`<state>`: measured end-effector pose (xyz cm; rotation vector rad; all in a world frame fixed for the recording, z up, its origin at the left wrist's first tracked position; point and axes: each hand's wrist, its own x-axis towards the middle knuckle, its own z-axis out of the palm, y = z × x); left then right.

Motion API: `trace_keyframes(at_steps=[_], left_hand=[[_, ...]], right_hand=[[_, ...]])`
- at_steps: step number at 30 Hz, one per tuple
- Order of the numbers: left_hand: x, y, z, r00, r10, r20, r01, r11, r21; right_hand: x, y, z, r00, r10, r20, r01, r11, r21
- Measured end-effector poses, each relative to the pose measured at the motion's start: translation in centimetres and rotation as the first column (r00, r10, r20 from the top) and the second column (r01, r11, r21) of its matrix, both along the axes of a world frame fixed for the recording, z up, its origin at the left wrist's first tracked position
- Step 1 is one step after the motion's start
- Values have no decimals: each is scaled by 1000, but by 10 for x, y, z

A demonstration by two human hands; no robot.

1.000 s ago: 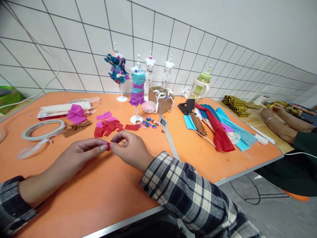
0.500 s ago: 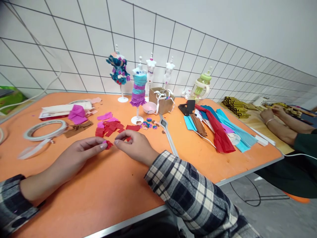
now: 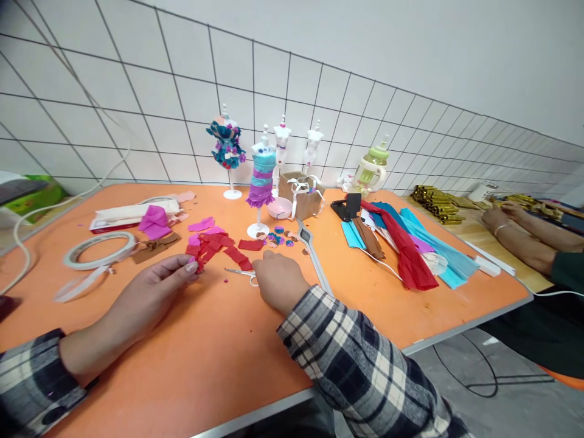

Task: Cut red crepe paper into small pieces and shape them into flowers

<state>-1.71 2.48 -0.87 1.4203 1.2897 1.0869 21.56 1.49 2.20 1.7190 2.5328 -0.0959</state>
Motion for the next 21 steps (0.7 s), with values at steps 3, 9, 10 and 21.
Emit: trace_keyframes(at_steps=[3, 9, 10, 21], left_hand=[[0, -1, 2, 998, 63, -12, -63, 998, 11], [-2, -2, 8, 987, 152, -58, -149, 987, 55], [-2, -2, 8, 985, 162, -55, -159, 986, 56], [-1, -1, 12, 964, 226, -140, -216, 973, 82]], right_hand=[[-4, -3, 1, 999, 21, 38, -21, 1000, -8], [-14, -12, -1, 999, -27, -17, 28, 998, 48], [-16, -14, -2, 999, -20, -37, 22, 998, 56], [-24, -25, 2, 998, 55, 31, -53, 997, -56]])
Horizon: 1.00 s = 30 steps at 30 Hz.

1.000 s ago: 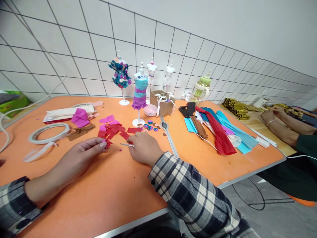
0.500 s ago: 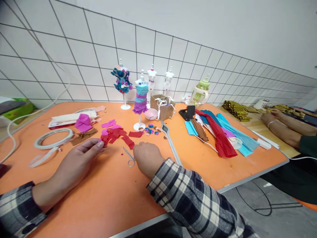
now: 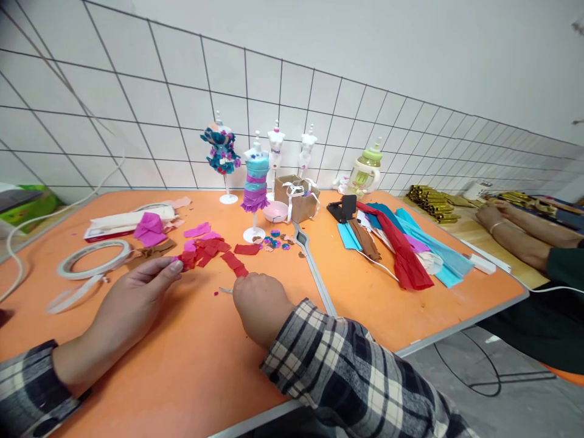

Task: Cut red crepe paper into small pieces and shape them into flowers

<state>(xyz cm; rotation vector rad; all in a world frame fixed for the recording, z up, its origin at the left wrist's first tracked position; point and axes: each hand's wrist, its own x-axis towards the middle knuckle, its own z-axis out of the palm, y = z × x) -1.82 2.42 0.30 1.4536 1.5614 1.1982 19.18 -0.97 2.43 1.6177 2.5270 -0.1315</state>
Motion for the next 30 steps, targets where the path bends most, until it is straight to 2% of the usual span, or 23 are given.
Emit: trace_keyframes(at_steps=[6, 9, 12, 14, 17, 19, 21, 26, 30], left_hand=[[-4, 1, -6, 998, 22, 57, -25, 998, 62], [-8, 3, -11, 991, -12, 136, 0, 997, 83], [-8, 2, -11, 993, -20, 119, 6, 993, 115], [-6, 1, -9, 996, -4, 89, -9, 989, 144], [-2, -3, -7, 997, 2, 77, -15, 986, 168], [-1, -5, -7, 996, -29, 83, 15, 986, 164], [1, -9, -7, 993, -71, 94, 57, 987, 149], [6, -15, -6, 982, -161, 103, 148, 981, 124], [8, -16, -3, 974, -209, 84, 198, 973, 122]], right_hand=[[-2, -2, -10, 997, -50, -53, 54, 995, 83], [4, 3, -15, 987, 17, -158, -8, 998, 59], [9, 10, -19, 946, 67, -317, -58, 998, 39], [8, 13, -20, 865, 21, -501, -39, 999, -26], [1, 14, -19, 601, -142, -787, -55, 974, -218], [-3, 11, -16, 489, -189, -851, -70, 964, -255], [-6, 8, -14, 483, -167, -859, -75, 970, -231], [-9, 2, -11, 568, -61, -821, -115, 981, -153], [-10, 3, -11, 598, -14, -801, -135, 984, -118]])
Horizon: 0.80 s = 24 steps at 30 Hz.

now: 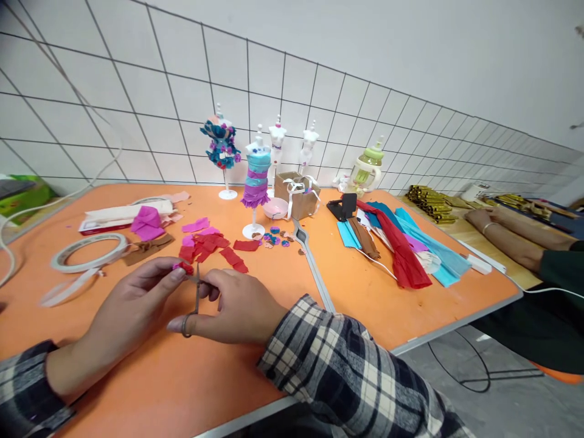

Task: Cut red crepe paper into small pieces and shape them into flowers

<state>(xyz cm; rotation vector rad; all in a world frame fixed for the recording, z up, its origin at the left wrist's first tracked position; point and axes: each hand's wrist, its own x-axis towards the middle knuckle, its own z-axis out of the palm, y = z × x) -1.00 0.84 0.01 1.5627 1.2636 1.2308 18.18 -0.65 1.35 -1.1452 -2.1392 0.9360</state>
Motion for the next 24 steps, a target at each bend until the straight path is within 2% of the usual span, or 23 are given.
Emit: trace_keyframes(at_steps=[9, 16, 24], left_hand=[[0, 2, 0, 999, -48, 0, 48, 998, -34], [1, 2, 0, 999, -31, 6, 32, 999, -35], [0, 3, -4, 998, -31, 49, 33, 998, -54]], right_hand=[[1, -1, 0, 999, 6, -46, -7, 1000, -22], [-1, -1, -4, 998, -15, -59, 11, 998, -67], [-1, -3, -1, 998, -30, -57, 26, 997, -77]])
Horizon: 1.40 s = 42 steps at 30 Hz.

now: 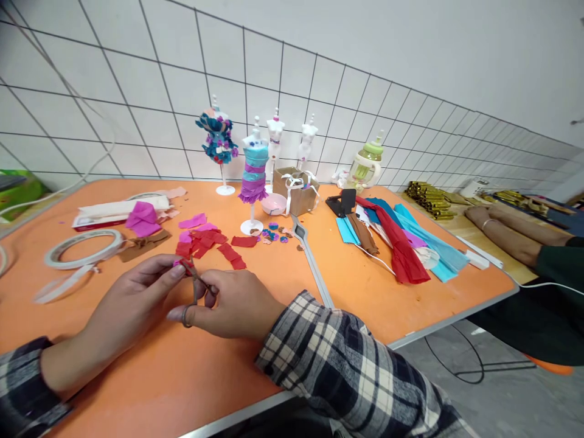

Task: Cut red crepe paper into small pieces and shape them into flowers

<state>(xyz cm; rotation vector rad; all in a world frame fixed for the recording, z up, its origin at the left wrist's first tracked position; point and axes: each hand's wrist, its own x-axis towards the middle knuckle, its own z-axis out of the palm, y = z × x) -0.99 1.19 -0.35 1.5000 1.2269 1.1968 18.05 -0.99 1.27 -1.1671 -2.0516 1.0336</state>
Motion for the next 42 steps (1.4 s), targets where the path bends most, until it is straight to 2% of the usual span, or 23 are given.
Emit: trace_keyframes(at_steps=[9, 16, 28, 42], left_hand=[[0, 1, -3, 999, 28, -21, -27, 999, 25], [0, 2, -3, 999, 7, -45, -5, 999, 32], [-2, 3, -3, 996, -11, -89, 15, 999, 50], [0, 3, -2, 998, -6, -68, 8, 999, 31]], right_hand=[[0, 2, -2, 1000, 7, 15, -7, 1000, 11], [-1, -2, -1, 999, -15, -44, 12, 998, -65], [-1, -3, 1, 1000, -9, -28, 8, 999, -39], [-1, -4, 5, 1000, -8, 8, 8, 1000, -30]])
